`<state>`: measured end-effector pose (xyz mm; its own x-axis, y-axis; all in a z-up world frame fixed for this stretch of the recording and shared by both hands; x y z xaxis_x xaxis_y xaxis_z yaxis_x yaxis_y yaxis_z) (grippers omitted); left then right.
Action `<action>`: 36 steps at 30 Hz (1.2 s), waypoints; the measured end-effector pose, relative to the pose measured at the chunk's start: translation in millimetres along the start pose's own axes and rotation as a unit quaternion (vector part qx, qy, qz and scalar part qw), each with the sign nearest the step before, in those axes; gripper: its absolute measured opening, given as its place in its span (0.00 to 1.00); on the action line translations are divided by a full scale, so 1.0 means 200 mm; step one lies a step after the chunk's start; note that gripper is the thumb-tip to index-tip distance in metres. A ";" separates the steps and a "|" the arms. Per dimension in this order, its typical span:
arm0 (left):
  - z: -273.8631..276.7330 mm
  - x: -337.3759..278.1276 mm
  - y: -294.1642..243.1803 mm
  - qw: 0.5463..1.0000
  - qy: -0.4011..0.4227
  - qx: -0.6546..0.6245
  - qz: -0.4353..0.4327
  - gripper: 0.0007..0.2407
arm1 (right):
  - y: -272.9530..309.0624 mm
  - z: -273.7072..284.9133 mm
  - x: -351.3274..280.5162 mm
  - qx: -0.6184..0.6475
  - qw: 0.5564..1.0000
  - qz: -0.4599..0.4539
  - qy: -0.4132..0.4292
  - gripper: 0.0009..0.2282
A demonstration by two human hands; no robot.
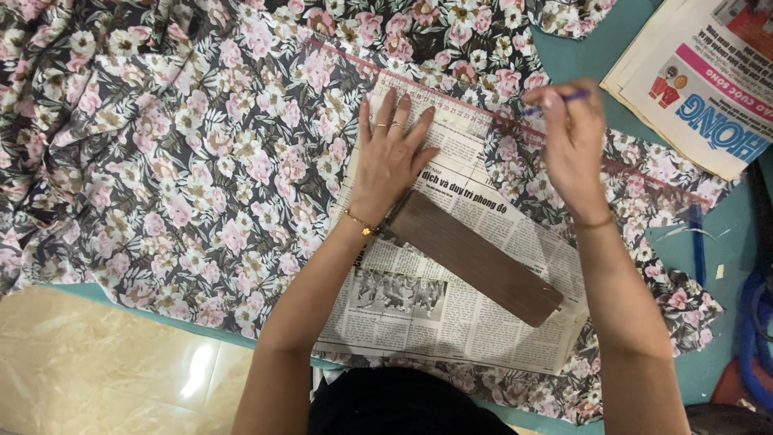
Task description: The recorder is using a pen and a ruler to draft a pattern onto a piece of newspaper placed over floral fabric.
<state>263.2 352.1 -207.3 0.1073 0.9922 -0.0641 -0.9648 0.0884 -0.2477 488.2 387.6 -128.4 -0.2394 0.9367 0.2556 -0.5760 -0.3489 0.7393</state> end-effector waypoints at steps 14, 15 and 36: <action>0.16 0.05 -0.14 0.996 0.068 0.057 -0.002 0.37 | 0.29 -0.64 0.49 0.100 0.982 0.091 0.131 0.09; 0.17 0.06 -0.14 0.998 0.050 0.045 0.001 0.40 | 0.31 -0.65 0.49 0.096 0.981 0.103 0.136 0.09; 0.14 0.08 -0.15 0.991 0.108 0.069 0.029 0.45 | 0.39 -0.93 0.66 -0.091 0.934 0.240 0.251 0.16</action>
<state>286.2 368.8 -173.8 0.0846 0.9550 -0.2842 -0.9929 0.0570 -0.1041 265.5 477.5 -152.7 -0.8133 0.5556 0.1729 -0.4204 -0.7665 0.4855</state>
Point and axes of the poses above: each hand's wrist, its own x-axis towards the middle knuckle, its own z-axis out of the back of the hand, y = z × x, the point moved 10 cm from there along x, towards the middle knuckle, and after that the axes turned 13 degrees about z, right-handed, at the moved point
